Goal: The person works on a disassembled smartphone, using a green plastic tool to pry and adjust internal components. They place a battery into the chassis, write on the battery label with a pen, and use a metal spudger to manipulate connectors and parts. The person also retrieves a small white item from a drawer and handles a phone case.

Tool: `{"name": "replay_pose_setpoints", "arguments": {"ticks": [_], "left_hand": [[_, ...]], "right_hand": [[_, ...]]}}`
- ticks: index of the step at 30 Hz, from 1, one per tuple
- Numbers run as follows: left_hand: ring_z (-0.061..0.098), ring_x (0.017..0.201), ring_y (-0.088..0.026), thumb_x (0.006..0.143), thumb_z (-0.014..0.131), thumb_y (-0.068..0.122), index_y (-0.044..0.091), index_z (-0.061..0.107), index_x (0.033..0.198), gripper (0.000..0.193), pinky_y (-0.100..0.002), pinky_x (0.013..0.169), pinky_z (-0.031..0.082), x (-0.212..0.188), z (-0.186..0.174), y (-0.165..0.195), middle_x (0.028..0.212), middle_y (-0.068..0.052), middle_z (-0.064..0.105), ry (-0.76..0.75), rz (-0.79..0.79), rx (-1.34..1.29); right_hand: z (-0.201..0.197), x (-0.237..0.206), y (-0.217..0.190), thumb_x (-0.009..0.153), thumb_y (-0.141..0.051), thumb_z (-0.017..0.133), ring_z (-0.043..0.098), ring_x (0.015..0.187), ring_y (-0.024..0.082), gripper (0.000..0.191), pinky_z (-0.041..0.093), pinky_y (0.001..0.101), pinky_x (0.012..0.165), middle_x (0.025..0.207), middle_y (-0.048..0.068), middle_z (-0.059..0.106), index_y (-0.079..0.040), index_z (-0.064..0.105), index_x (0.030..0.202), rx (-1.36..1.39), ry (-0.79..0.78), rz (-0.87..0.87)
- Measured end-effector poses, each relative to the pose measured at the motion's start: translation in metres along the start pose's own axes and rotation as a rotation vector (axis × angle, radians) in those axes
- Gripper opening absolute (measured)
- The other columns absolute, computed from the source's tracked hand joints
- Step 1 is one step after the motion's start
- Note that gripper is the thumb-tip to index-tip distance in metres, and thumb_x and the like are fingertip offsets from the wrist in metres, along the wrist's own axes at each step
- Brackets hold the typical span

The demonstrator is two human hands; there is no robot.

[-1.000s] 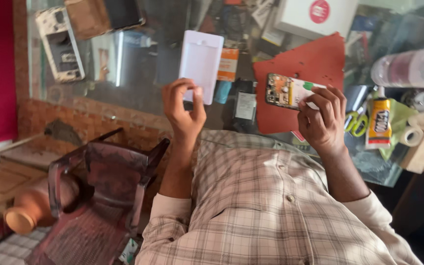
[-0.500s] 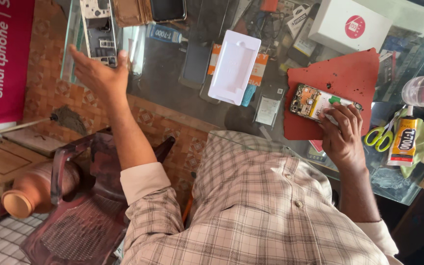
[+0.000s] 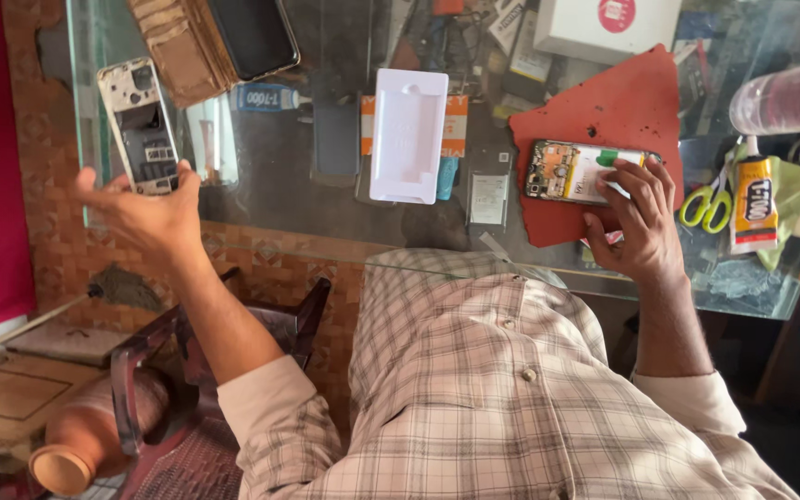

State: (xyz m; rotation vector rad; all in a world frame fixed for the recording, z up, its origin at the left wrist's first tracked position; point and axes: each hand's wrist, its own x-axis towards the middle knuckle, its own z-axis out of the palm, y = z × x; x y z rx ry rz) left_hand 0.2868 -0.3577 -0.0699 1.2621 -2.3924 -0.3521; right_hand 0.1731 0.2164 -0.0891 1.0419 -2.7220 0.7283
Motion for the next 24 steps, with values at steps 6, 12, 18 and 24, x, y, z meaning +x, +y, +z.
{"name": "replay_pose_setpoints", "arguments": {"ticks": [6,12,18,24], "left_hand": [[0.069,0.102,-0.026,0.070,0.101,0.023,0.007,0.037,0.142,0.097,-0.046,0.087,0.054,-0.028,-0.008,-0.003,0.110,-0.007,0.068,0.071,0.127,-0.072],[0.069,0.110,-0.026,0.073,0.096,0.014,0.004,0.034,0.140,0.092,-0.043,0.094,0.056,-0.069,-0.018,0.003,0.115,-0.013,0.064,0.050,0.210,-0.236],[0.069,0.114,-0.025,0.082,0.097,0.013,0.003,0.029,0.143,0.092,-0.038,0.101,0.061,-0.127,-0.032,0.047,0.122,-0.016,0.060,-0.050,0.238,-0.370],[0.067,0.114,-0.026,0.083,0.097,0.020,0.003,0.030,0.146,0.094,-0.044,0.101,0.059,-0.189,-0.022,0.116,0.121,-0.015,0.062,-0.140,0.417,-0.407]], "right_hand": [[-0.010,0.006,0.003,0.088,-0.015,0.082,0.045,0.149,0.042,0.064,0.032,0.0603,0.126,0.153,0.021,0.052,-0.001,0.051,0.143,0.011,0.023,0.056],[-0.023,0.011,0.012,0.085,-0.018,0.083,0.045,0.151,0.041,0.074,0.029,0.0574,0.130,0.155,0.020,0.053,0.000,0.049,0.149,0.062,-0.070,0.077],[-0.027,0.002,0.021,0.089,-0.019,0.083,0.048,0.147,0.041,0.069,0.033,0.0547,0.127,0.153,0.020,0.054,0.000,0.049,0.146,0.105,-0.075,0.050],[-0.036,-0.009,0.029,0.089,-0.018,0.083,0.048,0.146,0.042,0.065,0.036,0.0540,0.124,0.152,0.021,0.055,0.000,0.050,0.142,0.153,-0.101,0.029]]}}
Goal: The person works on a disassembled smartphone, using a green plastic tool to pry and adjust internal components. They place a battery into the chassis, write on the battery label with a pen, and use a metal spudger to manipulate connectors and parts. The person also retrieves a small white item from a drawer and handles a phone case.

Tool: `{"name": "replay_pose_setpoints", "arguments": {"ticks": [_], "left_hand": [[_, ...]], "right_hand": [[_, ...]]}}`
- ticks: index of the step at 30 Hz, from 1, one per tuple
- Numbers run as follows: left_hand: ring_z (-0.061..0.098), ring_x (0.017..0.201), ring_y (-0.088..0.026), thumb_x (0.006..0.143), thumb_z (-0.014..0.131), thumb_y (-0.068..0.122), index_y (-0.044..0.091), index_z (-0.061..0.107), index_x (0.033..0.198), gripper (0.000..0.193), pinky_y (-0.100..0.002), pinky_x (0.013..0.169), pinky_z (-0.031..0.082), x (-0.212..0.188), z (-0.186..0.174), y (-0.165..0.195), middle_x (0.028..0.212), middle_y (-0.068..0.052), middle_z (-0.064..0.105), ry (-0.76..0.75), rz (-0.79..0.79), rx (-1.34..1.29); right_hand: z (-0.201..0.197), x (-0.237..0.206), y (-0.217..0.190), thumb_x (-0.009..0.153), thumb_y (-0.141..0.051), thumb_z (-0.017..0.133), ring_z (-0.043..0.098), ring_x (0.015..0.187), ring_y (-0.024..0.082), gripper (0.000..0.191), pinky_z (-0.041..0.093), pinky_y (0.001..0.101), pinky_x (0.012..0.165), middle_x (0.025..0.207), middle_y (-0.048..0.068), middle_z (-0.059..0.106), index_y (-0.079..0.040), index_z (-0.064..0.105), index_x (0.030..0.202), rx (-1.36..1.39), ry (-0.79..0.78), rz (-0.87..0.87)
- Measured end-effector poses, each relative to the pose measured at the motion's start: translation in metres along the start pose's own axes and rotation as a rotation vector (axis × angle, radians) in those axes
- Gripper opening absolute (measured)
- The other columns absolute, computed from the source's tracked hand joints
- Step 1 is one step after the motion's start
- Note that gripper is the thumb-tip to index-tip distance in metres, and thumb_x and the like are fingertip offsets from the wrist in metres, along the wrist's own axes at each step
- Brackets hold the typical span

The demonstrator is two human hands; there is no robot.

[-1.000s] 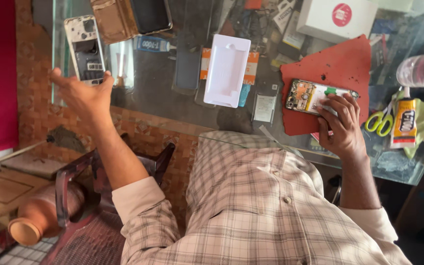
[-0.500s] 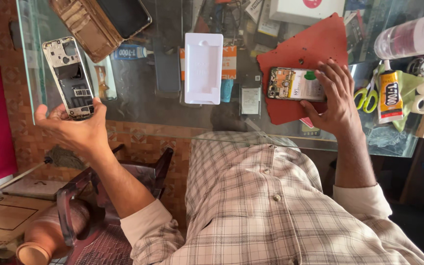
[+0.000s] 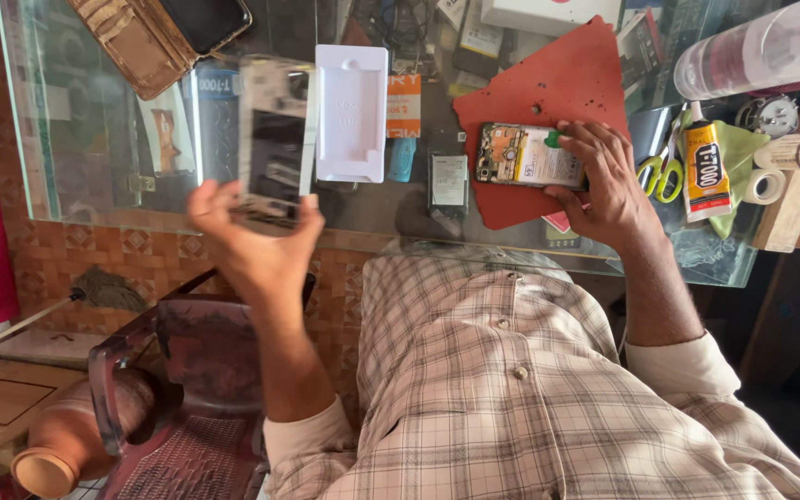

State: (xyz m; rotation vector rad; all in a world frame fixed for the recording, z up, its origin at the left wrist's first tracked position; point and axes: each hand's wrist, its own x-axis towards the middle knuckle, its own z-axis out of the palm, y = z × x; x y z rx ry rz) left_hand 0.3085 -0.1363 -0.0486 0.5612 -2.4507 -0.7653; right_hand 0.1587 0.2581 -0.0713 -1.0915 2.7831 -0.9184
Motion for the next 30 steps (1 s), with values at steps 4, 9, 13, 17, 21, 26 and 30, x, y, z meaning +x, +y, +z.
{"name": "replay_pose_setpoints", "arguments": {"ticks": [4,9,13,17,21,26,30], "left_hand": [[0.062,0.105,-0.027,0.075,0.098,0.025,0.000,0.034,0.144,0.098,-0.044,0.089,0.057,-0.012,0.045,0.047,0.122,-0.018,0.056,-0.082,0.057,-0.116],[0.060,0.106,-0.032,0.071,0.096,0.026,-0.001,0.040,0.140,0.093,-0.047,0.092,0.054,-0.020,0.107,0.094,0.118,-0.016,0.056,-0.126,0.146,-0.152],[0.057,0.104,-0.034,0.072,0.095,0.023,-0.003,0.042,0.137,0.087,-0.048,0.094,0.052,-0.015,0.138,0.111,0.116,-0.016,0.056,-0.148,0.229,-0.126],[0.056,0.107,-0.035,0.071,0.094,0.021,-0.006,0.043,0.135,0.087,-0.048,0.096,0.051,-0.001,0.151,0.108,0.118,-0.019,0.055,-0.152,0.262,-0.096],[0.055,0.108,-0.036,0.072,0.095,0.022,-0.005,0.043,0.135,0.086,-0.049,0.097,0.049,0.011,0.158,0.099,0.119,-0.020,0.056,-0.151,0.225,-0.045],[0.053,0.112,-0.038,0.074,0.094,0.028,-0.006,0.043,0.135,0.087,-0.053,0.103,0.044,0.017,0.163,0.093,0.123,-0.021,0.056,-0.146,0.203,0.078],[0.052,0.114,-0.039,0.081,0.093,0.037,-0.006,0.042,0.138,0.087,-0.054,0.104,0.041,0.018,0.161,0.094,0.126,-0.022,0.056,-0.208,0.220,0.098]], "right_hand": [[-0.007,-0.006,-0.006,0.081,-0.011,0.082,0.052,0.138,0.041,0.064,0.036,0.0558,0.119,0.143,0.023,0.060,0.001,0.051,0.136,-0.008,0.003,0.019],[0.006,-0.019,-0.021,0.093,0.001,0.069,0.068,0.105,0.029,0.029,0.054,0.0396,0.094,0.120,0.016,0.072,0.002,0.062,0.122,0.244,0.272,0.266],[0.017,-0.018,-0.015,0.102,0.004,0.066,0.073,0.086,0.020,0.013,0.057,0.0286,0.079,0.107,0.009,0.074,0.001,0.066,0.115,0.364,0.370,0.346],[0.007,-0.015,0.003,0.093,0.007,0.066,0.066,0.087,0.025,0.020,0.054,0.0342,0.078,0.108,0.013,0.069,0.002,0.063,0.112,0.127,0.348,0.237],[-0.008,-0.019,0.022,0.094,0.008,0.066,0.064,0.092,0.028,0.022,0.053,0.0361,0.079,0.108,0.014,0.068,0.001,0.063,0.115,-0.015,0.367,0.219],[-0.016,-0.040,0.039,0.097,0.007,0.067,0.063,0.084,0.025,0.016,0.053,0.0363,0.079,0.106,0.013,0.069,0.001,0.064,0.112,-0.023,0.392,0.320],[-0.020,-0.066,0.045,0.101,0.008,0.067,0.064,0.078,0.021,0.011,0.052,0.0309,0.072,0.098,0.013,0.070,0.001,0.067,0.110,0.003,0.428,0.370]]}}
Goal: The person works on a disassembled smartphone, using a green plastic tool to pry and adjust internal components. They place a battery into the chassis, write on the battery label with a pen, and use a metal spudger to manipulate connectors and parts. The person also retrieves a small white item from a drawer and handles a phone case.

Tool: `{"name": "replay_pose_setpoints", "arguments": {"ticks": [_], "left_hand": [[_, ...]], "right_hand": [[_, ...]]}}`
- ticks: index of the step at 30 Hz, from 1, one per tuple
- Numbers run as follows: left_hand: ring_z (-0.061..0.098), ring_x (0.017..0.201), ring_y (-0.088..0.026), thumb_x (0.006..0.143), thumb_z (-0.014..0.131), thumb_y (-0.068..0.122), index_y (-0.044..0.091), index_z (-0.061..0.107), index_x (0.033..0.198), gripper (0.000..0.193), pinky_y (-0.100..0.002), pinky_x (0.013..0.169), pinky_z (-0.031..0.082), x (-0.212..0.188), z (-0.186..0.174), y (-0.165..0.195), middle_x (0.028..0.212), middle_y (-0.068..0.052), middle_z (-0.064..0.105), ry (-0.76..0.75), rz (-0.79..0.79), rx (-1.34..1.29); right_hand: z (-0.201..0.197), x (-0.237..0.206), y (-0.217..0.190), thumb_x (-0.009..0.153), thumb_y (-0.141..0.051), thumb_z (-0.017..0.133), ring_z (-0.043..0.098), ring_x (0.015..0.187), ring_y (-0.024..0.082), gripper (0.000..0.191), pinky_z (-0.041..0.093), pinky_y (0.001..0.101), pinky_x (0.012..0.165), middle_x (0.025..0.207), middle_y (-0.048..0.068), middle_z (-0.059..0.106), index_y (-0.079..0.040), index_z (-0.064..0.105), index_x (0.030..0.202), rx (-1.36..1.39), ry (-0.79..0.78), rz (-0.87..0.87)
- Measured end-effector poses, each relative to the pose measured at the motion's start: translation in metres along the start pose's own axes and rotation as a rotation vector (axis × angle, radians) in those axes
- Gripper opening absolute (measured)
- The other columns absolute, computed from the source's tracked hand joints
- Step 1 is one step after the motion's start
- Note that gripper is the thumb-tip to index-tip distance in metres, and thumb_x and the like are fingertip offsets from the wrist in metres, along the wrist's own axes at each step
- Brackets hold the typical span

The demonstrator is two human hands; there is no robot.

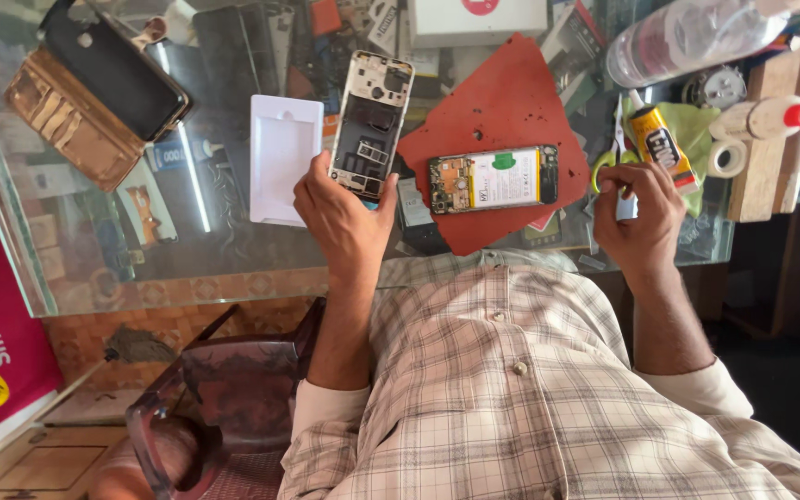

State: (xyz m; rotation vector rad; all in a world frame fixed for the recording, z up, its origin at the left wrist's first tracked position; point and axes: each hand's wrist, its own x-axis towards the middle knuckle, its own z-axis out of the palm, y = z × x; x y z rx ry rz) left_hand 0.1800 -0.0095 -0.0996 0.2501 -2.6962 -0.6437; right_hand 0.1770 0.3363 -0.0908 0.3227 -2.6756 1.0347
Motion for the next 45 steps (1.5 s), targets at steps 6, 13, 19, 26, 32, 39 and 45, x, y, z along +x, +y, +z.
{"name": "replay_pose_setpoints", "arguments": {"ticks": [6,13,19,26,32,39,45], "left_hand": [[0.052,0.120,-0.040,0.091,0.085,0.044,-0.006,0.042,0.139,0.082,-0.053,0.106,0.042,-0.002,-0.004,0.004,0.132,-0.024,0.055,-0.011,0.081,0.023],[0.056,0.126,-0.038,0.103,0.076,0.035,-0.001,0.052,0.135,0.053,-0.052,0.108,0.045,-0.012,-0.003,0.023,0.140,-0.019,0.056,-0.031,0.352,-0.134],[0.052,0.133,-0.040,0.101,0.074,0.043,0.004,0.057,0.132,0.053,-0.054,0.114,0.042,-0.030,0.031,0.055,0.146,-0.019,0.053,-0.283,0.639,-0.302],[0.051,0.139,-0.039,0.104,0.071,0.037,0.004,0.059,0.131,0.044,-0.057,0.120,0.039,-0.045,0.056,0.065,0.149,-0.020,0.053,-0.280,0.687,-0.253],[0.051,0.138,-0.039,0.105,0.071,0.035,0.000,0.061,0.128,0.043,-0.057,0.120,0.038,-0.056,0.059,0.060,0.147,-0.022,0.053,-0.224,0.710,-0.207],[0.050,0.139,-0.039,0.106,0.069,0.029,-0.003,0.060,0.129,0.040,-0.057,0.119,0.039,-0.063,0.063,0.045,0.147,-0.023,0.052,-0.244,0.753,-0.238],[0.050,0.139,-0.038,0.106,0.068,0.026,-0.002,0.060,0.128,0.037,-0.057,0.119,0.039,-0.073,0.058,0.038,0.147,-0.021,0.053,-0.269,0.769,-0.242]], "right_hand": [[-0.023,-0.034,0.016,0.107,0.009,0.063,0.065,0.074,0.014,0.007,0.051,0.0251,0.071,0.094,0.012,0.070,0.005,0.068,0.104,0.036,0.085,0.157],[-0.048,-0.076,0.017,0.105,0.007,0.062,0.068,0.073,0.011,0.009,0.051,0.0219,0.068,0.088,0.011,0.069,0.006,0.069,0.099,0.045,0.110,0.296],[-0.070,-0.112,0.020,0.097,0.003,0.054,0.063,0.065,0.012,0.017,0.049,0.0243,0.060,0.078,0.012,0.069,0.003,0.071,0.095,0.466,-0.165,0.648],[-0.035,-0.144,0.043,0.096,-0.025,0.060,0.071,0.082,0.033,0.026,0.057,0.0432,0.076,0.088,0.016,0.076,-0.005,0.076,0.099,-0.058,-1.185,0.723],[0.058,-0.141,0.024,0.085,-0.022,0.068,0.054,0.132,0.041,0.060,0.046,0.0485,0.112,0.140,0.022,0.058,-0.005,0.051,0.140,-0.118,-0.541,0.221],[0.112,-0.108,0.020,0.093,-0.034,0.068,0.044,0.141,0.041,0.062,0.033,0.0555,0.118,0.151,0.019,0.051,-0.008,0.052,0.147,-0.141,-0.183,0.127],[0.134,-0.134,0.003,0.094,-0.030,0.061,0.045,0.143,0.035,0.060,0.033,0.0513,0.118,0.154,0.014,0.051,-0.010,0.052,0.150,-0.380,-0.264,0.101]]}}
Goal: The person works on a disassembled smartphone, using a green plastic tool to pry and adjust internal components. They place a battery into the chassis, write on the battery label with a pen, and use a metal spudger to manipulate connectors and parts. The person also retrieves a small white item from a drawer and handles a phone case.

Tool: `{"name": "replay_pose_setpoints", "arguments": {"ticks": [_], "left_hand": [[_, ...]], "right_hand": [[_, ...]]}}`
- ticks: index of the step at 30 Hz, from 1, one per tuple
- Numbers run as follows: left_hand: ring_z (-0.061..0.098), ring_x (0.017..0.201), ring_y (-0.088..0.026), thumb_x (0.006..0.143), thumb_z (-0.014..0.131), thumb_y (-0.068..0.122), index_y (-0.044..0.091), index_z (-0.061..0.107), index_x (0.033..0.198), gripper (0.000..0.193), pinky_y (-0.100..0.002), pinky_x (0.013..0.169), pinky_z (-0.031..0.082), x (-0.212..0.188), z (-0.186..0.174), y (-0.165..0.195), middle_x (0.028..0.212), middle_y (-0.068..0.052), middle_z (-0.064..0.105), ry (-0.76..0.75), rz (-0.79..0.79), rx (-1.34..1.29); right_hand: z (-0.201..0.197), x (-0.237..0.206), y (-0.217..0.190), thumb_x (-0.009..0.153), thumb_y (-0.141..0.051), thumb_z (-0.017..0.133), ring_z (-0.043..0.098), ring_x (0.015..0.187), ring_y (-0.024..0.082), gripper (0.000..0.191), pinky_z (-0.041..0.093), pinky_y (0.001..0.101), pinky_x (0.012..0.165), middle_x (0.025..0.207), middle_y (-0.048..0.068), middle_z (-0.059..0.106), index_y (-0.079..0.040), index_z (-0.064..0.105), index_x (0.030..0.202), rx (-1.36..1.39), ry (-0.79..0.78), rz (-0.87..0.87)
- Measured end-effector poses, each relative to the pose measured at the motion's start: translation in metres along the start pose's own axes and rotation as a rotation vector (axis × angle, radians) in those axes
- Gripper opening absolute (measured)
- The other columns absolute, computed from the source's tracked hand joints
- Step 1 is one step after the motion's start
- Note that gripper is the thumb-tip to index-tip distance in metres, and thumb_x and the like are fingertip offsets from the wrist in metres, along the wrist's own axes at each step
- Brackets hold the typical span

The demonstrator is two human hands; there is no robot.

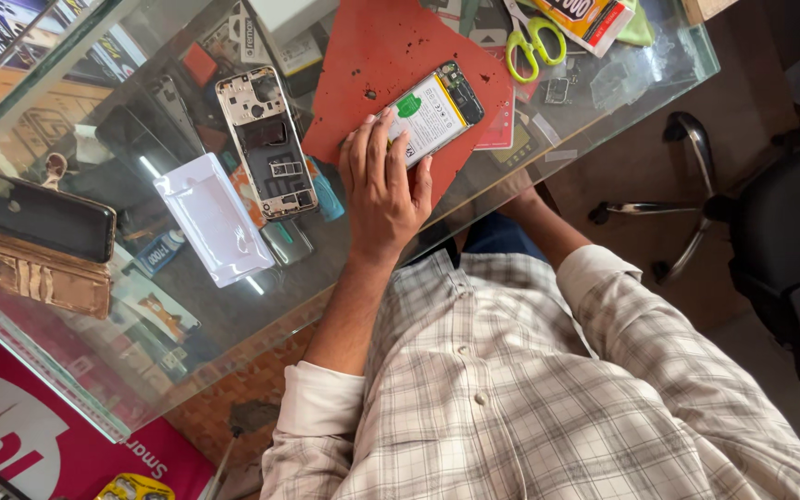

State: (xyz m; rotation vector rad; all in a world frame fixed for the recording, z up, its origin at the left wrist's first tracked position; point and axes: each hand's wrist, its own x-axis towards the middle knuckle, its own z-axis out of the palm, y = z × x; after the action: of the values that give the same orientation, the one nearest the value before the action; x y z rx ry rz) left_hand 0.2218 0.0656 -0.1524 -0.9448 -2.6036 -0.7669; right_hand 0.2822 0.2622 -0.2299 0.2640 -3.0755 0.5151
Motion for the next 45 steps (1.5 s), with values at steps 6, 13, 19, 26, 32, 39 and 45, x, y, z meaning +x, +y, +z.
{"name": "replay_pose_setpoints", "arguments": {"ticks": [6,13,19,26,32,39,45], "left_hand": [[0.049,0.139,-0.039,0.106,0.069,0.027,-0.002,0.059,0.128,0.038,-0.057,0.119,0.039,-0.002,0.003,0.010,0.147,-0.021,0.052,0.045,-0.004,0.039],[0.049,0.140,-0.038,0.106,0.070,0.028,0.000,0.058,0.128,0.037,-0.056,0.121,0.039,-0.006,0.010,0.030,0.147,-0.020,0.053,0.079,-0.017,0.091],[0.050,0.139,-0.038,0.106,0.070,0.032,0.002,0.058,0.127,0.039,-0.055,0.120,0.037,-0.002,0.022,0.043,0.146,-0.018,0.054,0.110,-0.026,0.109],[0.050,0.139,-0.038,0.105,0.070,0.031,0.002,0.058,0.127,0.038,-0.056,0.121,0.036,-0.006,0.021,0.043,0.146,-0.018,0.054,0.115,-0.052,0.096],[0.049,0.140,-0.038,0.105,0.070,0.030,0.001,0.057,0.128,0.038,-0.055,0.121,0.035,-0.007,0.018,0.040,0.147,-0.019,0.053,0.124,-0.054,0.099],[0.047,0.141,-0.038,0.105,0.070,0.029,0.001,0.057,0.127,0.038,-0.056,0.121,0.035,-0.006,0.016,0.040,0.147,-0.019,0.053,0.138,-0.049,0.091],[0.048,0.139,-0.036,0.105,0.069,0.026,0.001,0.059,0.125,0.034,-0.054,0.121,0.036,-0.011,0.016,0.039,0.146,-0.017,0.054,0.194,-0.007,0.073]], "right_hand": [[0.015,0.004,0.000,0.107,-0.027,0.055,0.047,0.141,0.030,0.047,0.039,0.0442,0.117,0.154,0.011,0.051,-0.011,0.050,0.151,1.274,0.041,0.308],[0.013,-0.031,0.016,0.099,-0.029,0.061,0.062,0.121,0.032,0.040,0.052,0.0429,0.097,0.131,0.014,0.066,-0.008,0.063,0.132,0.233,-0.108,0.253],[0.021,-0.058,0.035,0.100,-0.020,0.059,0.071,0.089,0.024,0.027,0.057,0.0357,0.072,0.103,0.014,0.074,0.000,0.067,0.117,1.000,0.166,0.732],[0.046,-0.052,0.033,0.092,-0.030,0.062,0.067,0.065,0.027,0.029,0.052,0.0395,0.049,0.084,0.013,0.069,-0.005,0.065,0.105,2.201,0.293,1.113],[0.046,-0.060,0.028,0.107,-0.024,0.064,0.068,0.090,0.030,0.009,0.056,0.0455,0.084,0.094,0.008,0.071,-0.015,0.061,0.108,0.266,0.297,0.331],[0.044,-0.050,0.028,0.107,-0.043,0.045,0.052,0.062,0.025,0.042,0.041,0.0422,0.049,0.079,0.010,0.058,-0.004,0.058,0.114,1.434,-0.109,0.960],[0.035,-0.061,0.037,0.101,-0.059,0.024,0.061,0.069,0.032,0.073,0.050,0.0479,0.056,0.084,0.019,0.066,0.001,0.064,0.113,0.849,-0.571,0.830]]}}
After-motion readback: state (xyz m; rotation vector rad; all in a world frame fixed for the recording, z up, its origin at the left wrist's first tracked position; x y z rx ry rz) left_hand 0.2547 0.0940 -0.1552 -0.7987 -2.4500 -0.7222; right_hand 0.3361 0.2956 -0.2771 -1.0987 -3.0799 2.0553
